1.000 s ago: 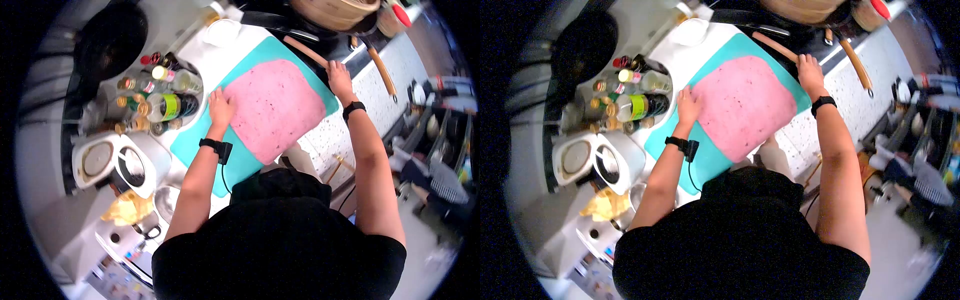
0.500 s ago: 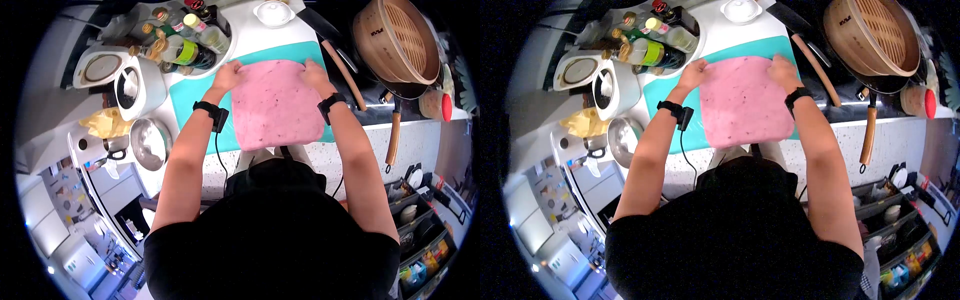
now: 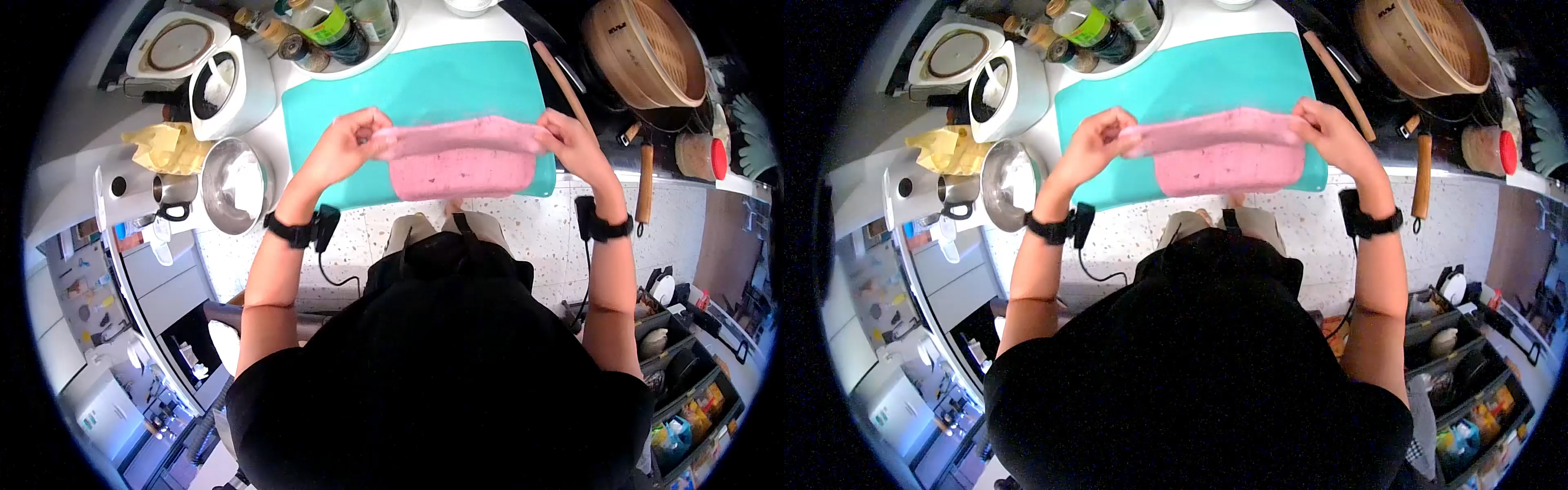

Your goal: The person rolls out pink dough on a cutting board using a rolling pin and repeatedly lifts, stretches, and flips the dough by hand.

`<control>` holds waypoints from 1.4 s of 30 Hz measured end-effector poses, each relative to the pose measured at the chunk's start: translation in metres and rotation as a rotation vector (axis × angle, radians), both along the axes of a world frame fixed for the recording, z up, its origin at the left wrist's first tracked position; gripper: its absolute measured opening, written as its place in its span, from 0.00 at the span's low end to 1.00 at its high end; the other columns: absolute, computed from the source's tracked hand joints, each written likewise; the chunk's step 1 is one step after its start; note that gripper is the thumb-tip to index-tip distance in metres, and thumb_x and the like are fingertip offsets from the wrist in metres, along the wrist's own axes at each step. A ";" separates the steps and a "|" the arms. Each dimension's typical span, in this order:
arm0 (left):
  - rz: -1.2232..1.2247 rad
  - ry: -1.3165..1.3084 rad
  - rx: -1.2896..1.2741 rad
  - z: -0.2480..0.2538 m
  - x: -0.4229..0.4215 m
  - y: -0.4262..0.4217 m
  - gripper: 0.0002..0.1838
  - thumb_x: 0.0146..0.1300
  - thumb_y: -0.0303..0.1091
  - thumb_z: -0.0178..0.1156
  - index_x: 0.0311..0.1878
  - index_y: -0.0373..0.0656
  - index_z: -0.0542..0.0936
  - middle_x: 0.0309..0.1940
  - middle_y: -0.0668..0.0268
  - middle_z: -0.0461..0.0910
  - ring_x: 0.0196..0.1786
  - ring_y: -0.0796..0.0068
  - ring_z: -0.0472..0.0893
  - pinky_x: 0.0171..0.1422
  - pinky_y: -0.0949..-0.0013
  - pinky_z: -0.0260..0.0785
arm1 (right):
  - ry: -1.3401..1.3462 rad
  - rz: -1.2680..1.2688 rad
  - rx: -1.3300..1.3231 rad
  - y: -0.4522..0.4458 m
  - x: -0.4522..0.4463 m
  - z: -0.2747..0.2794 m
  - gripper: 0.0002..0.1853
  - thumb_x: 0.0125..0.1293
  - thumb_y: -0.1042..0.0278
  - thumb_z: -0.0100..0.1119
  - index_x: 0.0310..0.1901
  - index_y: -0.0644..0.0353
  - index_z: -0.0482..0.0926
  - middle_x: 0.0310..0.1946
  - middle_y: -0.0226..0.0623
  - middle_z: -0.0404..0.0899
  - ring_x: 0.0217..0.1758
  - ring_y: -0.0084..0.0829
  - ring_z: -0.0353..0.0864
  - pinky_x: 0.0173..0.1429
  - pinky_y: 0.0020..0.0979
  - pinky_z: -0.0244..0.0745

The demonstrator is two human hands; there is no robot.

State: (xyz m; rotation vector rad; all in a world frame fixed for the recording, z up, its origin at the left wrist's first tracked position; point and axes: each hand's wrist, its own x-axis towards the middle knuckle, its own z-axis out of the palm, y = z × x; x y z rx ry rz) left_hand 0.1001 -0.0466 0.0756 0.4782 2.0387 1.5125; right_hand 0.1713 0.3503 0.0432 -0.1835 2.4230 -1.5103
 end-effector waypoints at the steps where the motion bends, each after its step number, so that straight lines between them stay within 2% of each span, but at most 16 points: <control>1: -0.048 -0.048 0.016 0.015 0.019 -0.011 0.05 0.68 0.25 0.65 0.43 0.36 0.79 0.34 0.71 0.80 0.37 0.85 0.78 0.43 0.76 0.72 | 0.008 -0.001 0.012 -0.009 0.022 0.020 0.11 0.74 0.67 0.58 0.36 0.64 0.71 0.25 0.24 0.68 0.29 0.17 0.61 0.32 0.25 0.59; 6: -0.165 -0.179 0.182 0.094 0.072 -0.045 0.06 0.67 0.23 0.66 0.43 0.38 0.78 0.36 0.73 0.80 0.41 0.86 0.79 0.47 0.78 0.72 | -0.098 0.109 -0.005 -0.026 0.086 0.122 0.07 0.73 0.70 0.61 0.38 0.61 0.74 0.30 0.21 0.71 0.36 0.13 0.71 0.42 0.19 0.68; 10: -0.128 -0.107 0.193 0.141 0.065 -0.045 0.06 0.68 0.26 0.67 0.43 0.40 0.79 0.35 0.73 0.81 0.40 0.87 0.80 0.46 0.78 0.73 | -0.075 -0.008 -0.086 -0.036 0.088 0.166 0.05 0.72 0.72 0.61 0.40 0.60 0.75 0.29 0.18 0.71 0.32 0.10 0.69 0.35 0.18 0.66; 13: -0.110 0.227 0.113 0.177 0.040 -0.039 0.11 0.68 0.36 0.68 0.45 0.40 0.81 0.36 0.73 0.83 0.38 0.87 0.79 0.44 0.80 0.72 | 0.066 -0.002 -0.005 -0.035 0.063 0.194 0.07 0.74 0.66 0.60 0.41 0.59 0.75 0.29 0.17 0.72 0.32 0.09 0.69 0.34 0.17 0.65; 17: 0.012 0.341 0.155 0.230 0.026 -0.023 0.04 0.70 0.28 0.64 0.41 0.43 0.78 0.31 0.76 0.80 0.32 0.86 0.79 0.37 0.80 0.71 | 0.282 0.072 0.046 -0.022 0.018 0.236 0.09 0.76 0.62 0.59 0.44 0.59 0.76 0.32 0.17 0.74 0.35 0.10 0.73 0.40 0.17 0.68; 21: 0.151 0.509 0.249 0.253 0.026 -0.023 0.06 0.68 0.31 0.67 0.38 0.43 0.79 0.31 0.75 0.79 0.33 0.87 0.76 0.38 0.79 0.69 | 0.459 -0.004 -0.011 -0.014 0.003 0.269 0.11 0.76 0.61 0.59 0.47 0.60 0.77 0.36 0.20 0.77 0.39 0.11 0.73 0.46 0.15 0.67; 23: 0.149 0.811 0.058 0.232 0.010 -0.052 0.11 0.67 0.36 0.69 0.47 0.40 0.81 0.36 0.74 0.81 0.38 0.86 0.80 0.43 0.79 0.73 | 0.560 -0.024 0.100 -0.023 0.022 0.271 0.09 0.75 0.62 0.59 0.46 0.59 0.77 0.36 0.21 0.76 0.39 0.12 0.72 0.43 0.16 0.66; 24: -0.099 0.628 0.083 0.235 0.027 -0.054 0.12 0.67 0.35 0.69 0.47 0.38 0.81 0.38 0.72 0.82 0.40 0.83 0.80 0.47 0.76 0.74 | 0.487 0.011 0.127 -0.023 0.032 0.264 0.09 0.74 0.63 0.59 0.45 0.60 0.77 0.35 0.21 0.75 0.38 0.12 0.72 0.42 0.17 0.65; 27: -0.303 0.800 -0.028 0.176 0.050 -0.051 0.07 0.65 0.33 0.68 0.39 0.41 0.83 0.31 0.64 0.82 0.33 0.71 0.79 0.41 0.69 0.73 | 0.249 0.036 0.263 -0.048 0.066 0.210 0.06 0.72 0.68 0.61 0.41 0.61 0.79 0.31 0.24 0.76 0.37 0.16 0.74 0.41 0.20 0.68; 28: -0.314 0.670 -0.190 0.154 0.062 -0.050 0.05 0.62 0.30 0.68 0.36 0.41 0.82 0.31 0.62 0.82 0.35 0.64 0.80 0.42 0.66 0.73 | 0.194 0.058 0.275 -0.059 0.074 0.176 0.06 0.71 0.69 0.62 0.39 0.62 0.80 0.30 0.30 0.78 0.37 0.20 0.78 0.43 0.23 0.72; 29: -0.314 0.652 -0.189 0.115 0.068 -0.048 0.05 0.59 0.28 0.69 0.34 0.41 0.81 0.31 0.62 0.82 0.37 0.62 0.82 0.42 0.65 0.74 | 0.078 0.062 0.353 -0.069 0.084 0.142 0.06 0.70 0.69 0.61 0.41 0.63 0.81 0.31 0.35 0.80 0.38 0.26 0.82 0.45 0.28 0.75; 31: -0.404 0.677 -0.381 0.006 0.079 -0.062 0.14 0.58 0.29 0.69 0.48 0.42 0.81 0.50 0.58 0.83 0.51 0.56 0.82 0.54 0.59 0.76 | -0.030 0.196 0.430 -0.077 0.100 0.037 0.11 0.69 0.69 0.61 0.50 0.60 0.81 0.43 0.43 0.84 0.47 0.40 0.83 0.55 0.40 0.77; 33: -0.422 0.747 -0.429 -0.083 0.103 -0.072 0.20 0.58 0.31 0.69 0.54 0.42 0.80 0.56 0.57 0.81 0.56 0.53 0.81 0.59 0.57 0.75 | 0.133 0.364 0.482 -0.075 0.121 -0.037 0.17 0.67 0.68 0.62 0.56 0.59 0.80 0.48 0.45 0.84 0.54 0.44 0.82 0.62 0.43 0.76; 35: -0.134 0.478 -0.497 -0.128 0.118 -0.076 0.31 0.58 0.33 0.70 0.65 0.41 0.74 0.65 0.54 0.75 0.61 0.48 0.77 0.65 0.54 0.72 | 0.120 0.315 0.437 -0.074 0.087 -0.049 0.19 0.66 0.68 0.63 0.57 0.60 0.79 0.51 0.47 0.83 0.55 0.46 0.82 0.62 0.43 0.75; 38: 0.255 0.339 -0.503 -0.156 0.125 -0.061 0.32 0.59 0.35 0.71 0.65 0.39 0.73 0.58 0.50 0.78 0.58 0.47 0.78 0.62 0.53 0.73 | -0.134 0.213 0.389 -0.077 -0.013 -0.040 0.20 0.64 0.69 0.62 0.57 0.64 0.79 0.56 0.53 0.81 0.58 0.52 0.80 0.63 0.42 0.75; 42: 0.576 0.357 -0.540 -0.188 0.112 -0.039 0.28 0.57 0.39 0.73 0.58 0.36 0.77 0.50 0.49 0.80 0.51 0.49 0.80 0.55 0.53 0.75 | 0.193 0.289 0.451 -0.106 -0.142 -0.062 0.22 0.62 0.75 0.58 0.59 0.65 0.78 0.61 0.55 0.77 0.62 0.52 0.78 0.66 0.42 0.73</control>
